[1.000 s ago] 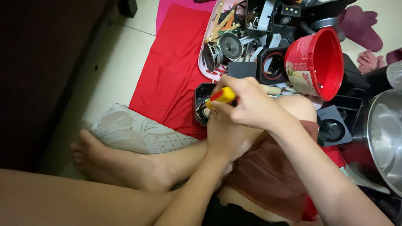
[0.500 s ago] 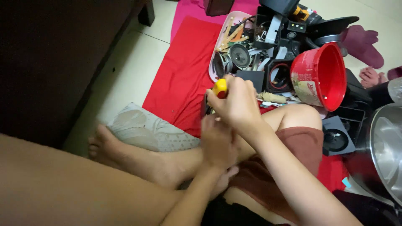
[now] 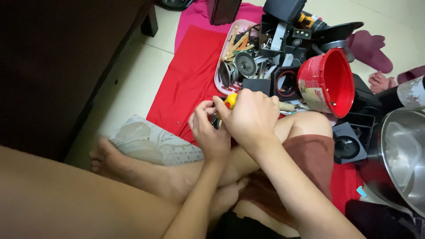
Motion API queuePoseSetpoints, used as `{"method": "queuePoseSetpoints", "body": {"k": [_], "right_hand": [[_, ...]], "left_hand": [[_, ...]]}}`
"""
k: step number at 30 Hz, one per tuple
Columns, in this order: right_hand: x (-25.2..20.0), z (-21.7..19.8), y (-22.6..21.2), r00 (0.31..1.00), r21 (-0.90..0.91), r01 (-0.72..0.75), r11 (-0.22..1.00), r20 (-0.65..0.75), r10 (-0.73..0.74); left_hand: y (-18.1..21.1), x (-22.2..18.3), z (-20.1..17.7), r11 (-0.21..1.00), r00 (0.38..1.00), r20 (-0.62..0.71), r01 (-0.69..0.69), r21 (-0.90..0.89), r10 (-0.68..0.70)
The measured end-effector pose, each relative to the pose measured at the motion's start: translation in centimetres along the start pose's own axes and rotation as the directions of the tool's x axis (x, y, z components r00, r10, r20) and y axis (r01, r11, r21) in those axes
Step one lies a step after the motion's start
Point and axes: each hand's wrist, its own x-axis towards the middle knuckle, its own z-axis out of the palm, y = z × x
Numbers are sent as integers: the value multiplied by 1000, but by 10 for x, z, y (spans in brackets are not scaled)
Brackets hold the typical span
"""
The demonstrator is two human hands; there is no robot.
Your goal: Using a manual screwdriver to secure or loosen screws on a small electronic speaker component.
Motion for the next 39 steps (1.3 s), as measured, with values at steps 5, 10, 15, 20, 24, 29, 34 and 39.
{"method": "queuePoseSetpoints", "body": {"k": [5, 10, 15, 20, 24, 29, 34, 39], "right_hand": [[0, -17, 4, 921, -111, 285, 952, 305, -241], [15, 12, 25, 900, -68, 383, 921, 251, -356], [13, 16, 16, 950, -102, 292, 951, 149, -276], [11, 8, 7, 969, -32, 82, 996, 237, -72], [5, -15, -6, 931, 62, 71, 996, 353, -88], [-4, -34, -12, 820, 21, 54, 998, 570, -57], [-4, -8, -4, 905, -8, 15, 1000, 425, -10], [-3, 14, -6, 979, -7, -49, 999, 200, 49]], "left_hand": [[3, -11, 0, 995, 989, 108, -95, -19, 97], [1, -8, 6, 993, 986, 113, -119, -15, 120], [18, -2, 7, 991, 981, 166, -86, -100, 102], [-12, -2, 24, 936, 836, 508, 322, -145, -209], [-22, 10, 31, 946, 844, 522, 262, -193, -127], [-36, 10, 32, 819, 786, 604, 432, -378, -135], [-17, 5, 27, 810, 768, 614, 472, -349, -182], [-15, 3, 23, 836, 761, 608, 471, -280, -225]]}}
